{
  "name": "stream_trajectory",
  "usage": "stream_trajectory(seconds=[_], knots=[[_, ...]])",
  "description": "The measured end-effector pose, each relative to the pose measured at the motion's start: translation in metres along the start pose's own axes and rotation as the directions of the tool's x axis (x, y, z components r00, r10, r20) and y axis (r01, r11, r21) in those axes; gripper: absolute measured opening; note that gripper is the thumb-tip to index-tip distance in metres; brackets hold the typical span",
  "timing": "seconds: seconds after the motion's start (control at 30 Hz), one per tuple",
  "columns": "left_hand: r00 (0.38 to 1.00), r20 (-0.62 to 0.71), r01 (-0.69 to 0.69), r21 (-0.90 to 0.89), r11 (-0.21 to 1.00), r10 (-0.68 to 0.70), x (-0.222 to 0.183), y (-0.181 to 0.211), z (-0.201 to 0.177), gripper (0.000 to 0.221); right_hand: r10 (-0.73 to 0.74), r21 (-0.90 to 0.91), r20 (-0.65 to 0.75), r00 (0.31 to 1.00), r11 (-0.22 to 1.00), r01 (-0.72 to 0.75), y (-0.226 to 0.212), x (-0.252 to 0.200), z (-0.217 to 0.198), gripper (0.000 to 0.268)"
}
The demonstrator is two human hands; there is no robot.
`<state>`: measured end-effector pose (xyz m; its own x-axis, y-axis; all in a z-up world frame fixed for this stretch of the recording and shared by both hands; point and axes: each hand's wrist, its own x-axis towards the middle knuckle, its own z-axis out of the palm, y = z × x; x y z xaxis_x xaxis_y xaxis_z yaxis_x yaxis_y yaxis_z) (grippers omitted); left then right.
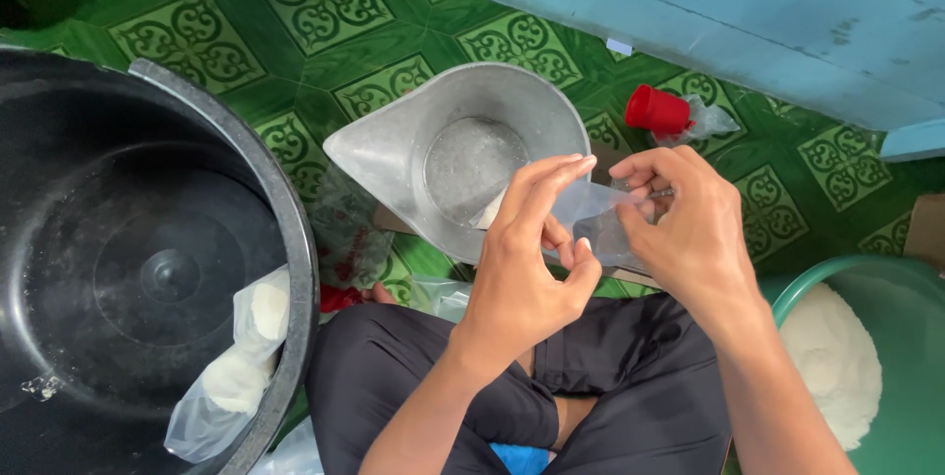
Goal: Scooping white powdered food from a large basin into small plastic bags using a plastic scoop.
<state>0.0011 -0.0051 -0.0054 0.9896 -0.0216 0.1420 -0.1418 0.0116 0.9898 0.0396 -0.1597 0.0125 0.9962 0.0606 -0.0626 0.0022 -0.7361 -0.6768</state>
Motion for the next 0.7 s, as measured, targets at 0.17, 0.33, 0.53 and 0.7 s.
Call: stream_trajectory(seconds=[0.17,0.33,0.53,0.7], knots=[[1.0,0.012,-0.008,-0.021,1.0,0.008,0.001,0.0,-0.002,0.06,0.035,0.023,-0.036,0.999,0.999,-0.034,-0.003,-0.005,-0.006,0.027],[0.999,0.032,-0.002,-0.025,1.0,0.003,0.001,0.002,-0.006,0.059,0.047,0.066,-0.074,0.996,0.997,-0.042,-0.002,-0.011,-0.011,0.028],[0.999,-0.006,0.031,-0.033,0.999,-0.032,0.001,0.006,-0.014,0.056,0.053,0.069,-0.107,0.993,0.997,-0.046,-0.004,-0.018,-0.014,0.025],[0.996,-0.065,-0.057,-0.023,0.998,0.056,-0.003,0.011,-0.016,0.049,0.027,0.061,-0.142,0.99,0.998,-0.019,-0.006,-0.025,-0.019,0.016]])
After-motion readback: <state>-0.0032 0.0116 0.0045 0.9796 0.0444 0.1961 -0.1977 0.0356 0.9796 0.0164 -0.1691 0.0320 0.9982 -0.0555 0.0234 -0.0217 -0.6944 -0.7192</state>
